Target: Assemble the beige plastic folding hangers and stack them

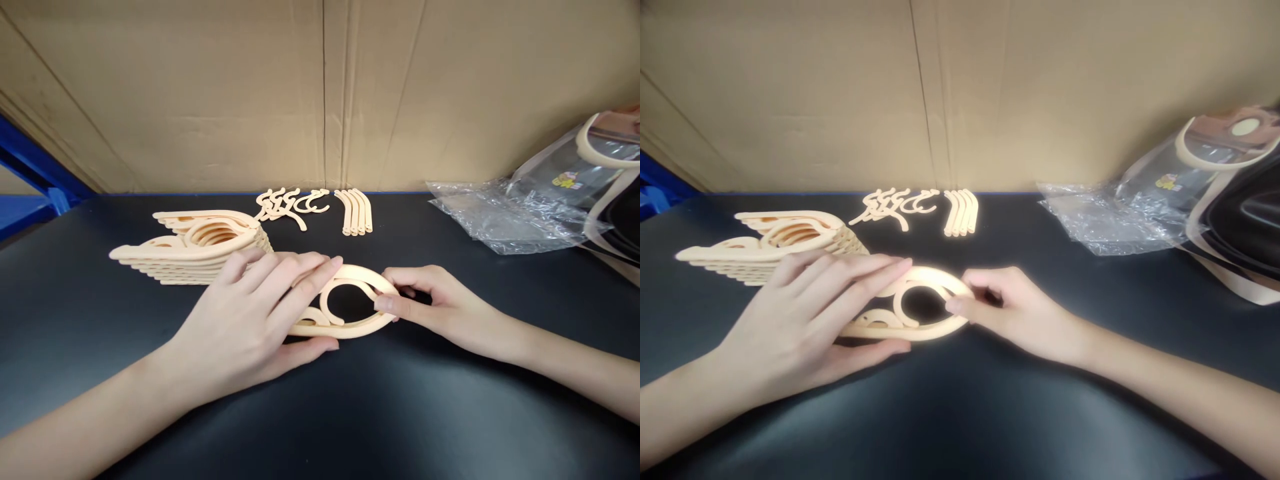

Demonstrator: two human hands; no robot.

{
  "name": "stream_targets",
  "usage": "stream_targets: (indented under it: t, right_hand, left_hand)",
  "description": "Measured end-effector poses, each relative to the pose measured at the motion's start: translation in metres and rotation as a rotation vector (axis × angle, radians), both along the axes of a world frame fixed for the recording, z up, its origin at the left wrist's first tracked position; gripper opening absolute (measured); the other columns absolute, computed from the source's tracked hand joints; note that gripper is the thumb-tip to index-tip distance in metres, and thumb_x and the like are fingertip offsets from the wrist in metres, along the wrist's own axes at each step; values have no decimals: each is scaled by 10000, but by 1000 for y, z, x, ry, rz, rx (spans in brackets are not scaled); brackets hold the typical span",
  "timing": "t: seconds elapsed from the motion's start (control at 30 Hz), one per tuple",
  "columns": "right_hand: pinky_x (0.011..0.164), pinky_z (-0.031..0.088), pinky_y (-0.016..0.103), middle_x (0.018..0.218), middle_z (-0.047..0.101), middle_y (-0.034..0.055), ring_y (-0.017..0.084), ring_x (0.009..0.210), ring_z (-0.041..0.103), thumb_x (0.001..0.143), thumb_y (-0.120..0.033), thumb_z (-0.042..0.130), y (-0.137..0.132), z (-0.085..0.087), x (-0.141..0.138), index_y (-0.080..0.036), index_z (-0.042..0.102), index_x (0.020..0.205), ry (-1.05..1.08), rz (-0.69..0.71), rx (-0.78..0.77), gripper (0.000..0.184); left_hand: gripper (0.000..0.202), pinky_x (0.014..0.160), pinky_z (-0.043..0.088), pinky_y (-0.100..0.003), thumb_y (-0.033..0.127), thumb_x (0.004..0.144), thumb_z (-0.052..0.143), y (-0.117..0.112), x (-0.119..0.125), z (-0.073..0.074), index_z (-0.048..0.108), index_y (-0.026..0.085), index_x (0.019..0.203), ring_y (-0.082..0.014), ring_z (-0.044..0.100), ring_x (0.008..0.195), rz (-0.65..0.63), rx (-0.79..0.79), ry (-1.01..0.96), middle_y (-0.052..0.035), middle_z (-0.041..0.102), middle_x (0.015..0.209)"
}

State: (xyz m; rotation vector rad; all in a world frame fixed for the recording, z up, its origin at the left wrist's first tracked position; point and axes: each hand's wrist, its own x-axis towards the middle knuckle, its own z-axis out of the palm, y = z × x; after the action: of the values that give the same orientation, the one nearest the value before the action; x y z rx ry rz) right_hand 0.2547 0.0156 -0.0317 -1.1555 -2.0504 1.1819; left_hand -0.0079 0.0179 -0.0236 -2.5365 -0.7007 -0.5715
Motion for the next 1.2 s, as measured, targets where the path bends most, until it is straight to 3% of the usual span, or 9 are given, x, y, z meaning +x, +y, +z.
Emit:
stream_targets:
  t: [0.1, 0.23, 0.5, 0.77, 1.1, 1.2]
  right_hand:
    - [603, 349, 247, 703, 468, -45, 99, 655, 433, 955, -479, 579, 0, 1, 0, -174, 552, 763, 132, 15, -159, 361]
    - [620, 366, 236, 705, 494, -42, 95, 664, 461, 940, -443, 620, 1, 1, -1, -166, 569, 763, 205, 19, -231, 333]
    - [605, 374, 219, 676, 516, -48, 90, 649, 491, 901, -342, 689, 1, 2, 1, -157, 595, 747, 236, 10, -262, 258]
    - [621, 414, 199, 698, 547, -38, 82, 671, 543, 931, -355, 654, 3, 2, 2, -148, 617, 772, 260, 51, -281, 263]
    - [618, 407, 223, 685, 563, -29, 98, 658, 538, 914, -456, 658, 2, 1, 1, -159, 638, 773, 201, 42, -213, 330]
    - [668, 440, 243, 746, 593, -10, 119, 697, 547, 953, -536, 560, 4, -1, 2, -179, 682, 888, 300, 21, -190, 383]
  left_hand:
    - [585, 919, 410, -432, 461, 931, 591, 2, 0, 1, 495, 61, 1349, -293, 636, 1020, 12, 31, 9, -156, 669, 1205]
    - [570, 932, 418, -438, 457, 938, 582, 2, 0, 2, 515, 41, 1323, -299, 626, 1057, 10, -9, 1, -164, 664, 1224]
    - [588, 977, 408, -459, 436, 929, 594, -1, 1, 4, 520, 22, 1341, -314, 617, 1097, 10, 2, 32, -161, 665, 1246]
    - [586, 1004, 407, -451, 396, 942, 575, 0, 2, 2, 483, 10, 1374, -321, 595, 1151, -3, -30, 35, -172, 629, 1317]
    - [494, 1045, 428, -370, 295, 958, 566, -5, 0, -3, 483, 14, 1355, -270, 564, 1194, -7, -112, -37, -162, 603, 1325]
    - [486, 1080, 417, -346, 314, 975, 544, -6, 0, 0, 474, 28, 1363, -248, 551, 1220, -1, -131, -61, -147, 603, 1325]
